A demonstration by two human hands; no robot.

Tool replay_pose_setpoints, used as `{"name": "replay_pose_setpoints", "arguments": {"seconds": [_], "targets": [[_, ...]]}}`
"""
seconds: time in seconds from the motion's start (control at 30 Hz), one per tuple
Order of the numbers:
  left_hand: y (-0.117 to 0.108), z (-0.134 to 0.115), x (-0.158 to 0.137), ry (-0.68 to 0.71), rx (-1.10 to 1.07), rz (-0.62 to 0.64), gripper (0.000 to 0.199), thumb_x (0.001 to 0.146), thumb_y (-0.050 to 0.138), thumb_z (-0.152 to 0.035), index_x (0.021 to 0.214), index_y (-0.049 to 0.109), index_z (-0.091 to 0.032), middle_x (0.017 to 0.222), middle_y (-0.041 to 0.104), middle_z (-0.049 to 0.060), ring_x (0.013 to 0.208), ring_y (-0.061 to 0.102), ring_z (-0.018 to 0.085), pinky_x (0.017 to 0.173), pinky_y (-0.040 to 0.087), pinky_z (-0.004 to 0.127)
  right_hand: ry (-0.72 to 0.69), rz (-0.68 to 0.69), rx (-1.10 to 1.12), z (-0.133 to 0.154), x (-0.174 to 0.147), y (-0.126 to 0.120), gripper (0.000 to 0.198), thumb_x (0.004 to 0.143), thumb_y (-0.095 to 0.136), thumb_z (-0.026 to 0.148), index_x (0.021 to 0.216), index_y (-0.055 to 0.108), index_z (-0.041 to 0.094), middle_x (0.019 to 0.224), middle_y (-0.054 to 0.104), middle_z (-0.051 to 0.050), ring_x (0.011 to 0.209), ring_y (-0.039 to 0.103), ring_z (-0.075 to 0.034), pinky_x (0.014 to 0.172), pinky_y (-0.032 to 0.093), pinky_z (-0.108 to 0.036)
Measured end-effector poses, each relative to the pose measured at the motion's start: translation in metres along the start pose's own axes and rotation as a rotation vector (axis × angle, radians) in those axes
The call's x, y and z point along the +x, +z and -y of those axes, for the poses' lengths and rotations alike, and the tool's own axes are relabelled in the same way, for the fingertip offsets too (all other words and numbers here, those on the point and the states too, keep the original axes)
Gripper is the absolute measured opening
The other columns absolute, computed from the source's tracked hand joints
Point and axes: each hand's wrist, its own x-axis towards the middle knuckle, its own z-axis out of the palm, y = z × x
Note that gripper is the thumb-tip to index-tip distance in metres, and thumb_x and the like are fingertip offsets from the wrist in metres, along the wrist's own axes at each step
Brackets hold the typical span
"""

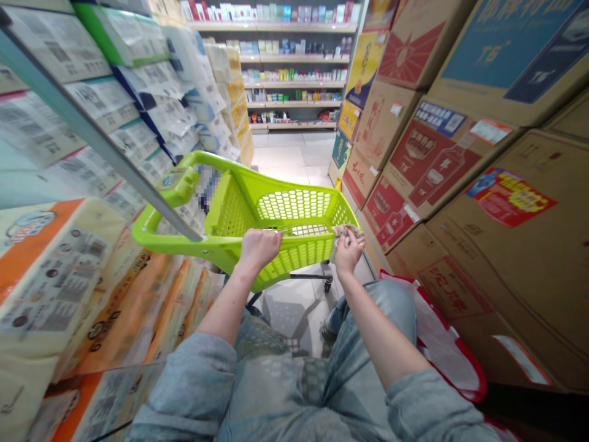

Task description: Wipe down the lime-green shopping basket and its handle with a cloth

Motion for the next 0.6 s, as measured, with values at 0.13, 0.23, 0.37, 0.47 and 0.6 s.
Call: {"name": "replay_pose_setpoints", "arguments": {"seconds": [0.13,0.23,0.37,0.47,0.6], "targets": [[0.001,-0.004,0.000,0.010,-0.004,-0.024,0.065,0.095,0.015,-0.038,0.079,0.072,-0.011,0.073,0.069,0.016,0.073,0.066,0.027,0.063,0.039,0.034,-0.201,0.167,0.062,0.031,-0.045,0.020,0.034,0.085,0.046,0.027,0.112,0.065,0.016,0.115,0.051,-0.015,0.107,0.052,-0.024,0.096,0.041,-0.039],[0.001,-0.006,0.000,0.024,0.013,-0.057,0.063,0.096,0.016,-0.036,0.077,0.071,-0.011,0.071,0.069,0.016,0.070,0.066,0.026,0.060,0.038,0.033,-0.371,0.346,0.162,0.053,-0.075,0.031,0.036,0.089,0.043,0.024,0.120,0.060,0.020,0.114,0.052,-0.013,0.104,0.055,-0.020,0.095,0.044,-0.036],[0.001,-0.005,-0.002,0.053,0.035,-0.091,0.062,0.096,0.016,-0.035,0.074,0.070,-0.012,0.068,0.069,0.014,0.066,0.066,0.025,0.058,0.036,0.032,-0.420,0.370,0.197,0.056,-0.078,0.031,0.033,0.089,0.045,0.022,0.116,0.063,0.022,0.112,0.052,-0.011,0.103,0.056,-0.020,0.094,0.045,-0.034],[0.003,-0.005,-0.002,0.039,0.045,-0.106,0.060,0.096,0.019,-0.035,0.073,0.069,-0.012,0.067,0.068,0.014,0.066,0.066,0.025,0.058,0.036,0.032,-0.431,0.356,0.172,0.038,-0.058,0.022,0.029,0.088,0.046,0.023,0.111,0.065,0.023,0.108,0.054,-0.009,0.102,0.055,-0.020,0.095,0.044,-0.034],[0.005,-0.006,-0.001,0.025,0.045,-0.109,0.060,0.096,0.019,-0.035,0.072,0.069,-0.013,0.066,0.068,0.013,0.066,0.066,0.026,0.057,0.035,0.032,-0.283,0.203,0.114,0.006,-0.022,0.010,0.022,0.083,0.048,0.021,0.100,0.062,0.021,0.107,0.056,-0.009,0.103,0.052,-0.020,0.092,0.042,-0.035]]}}
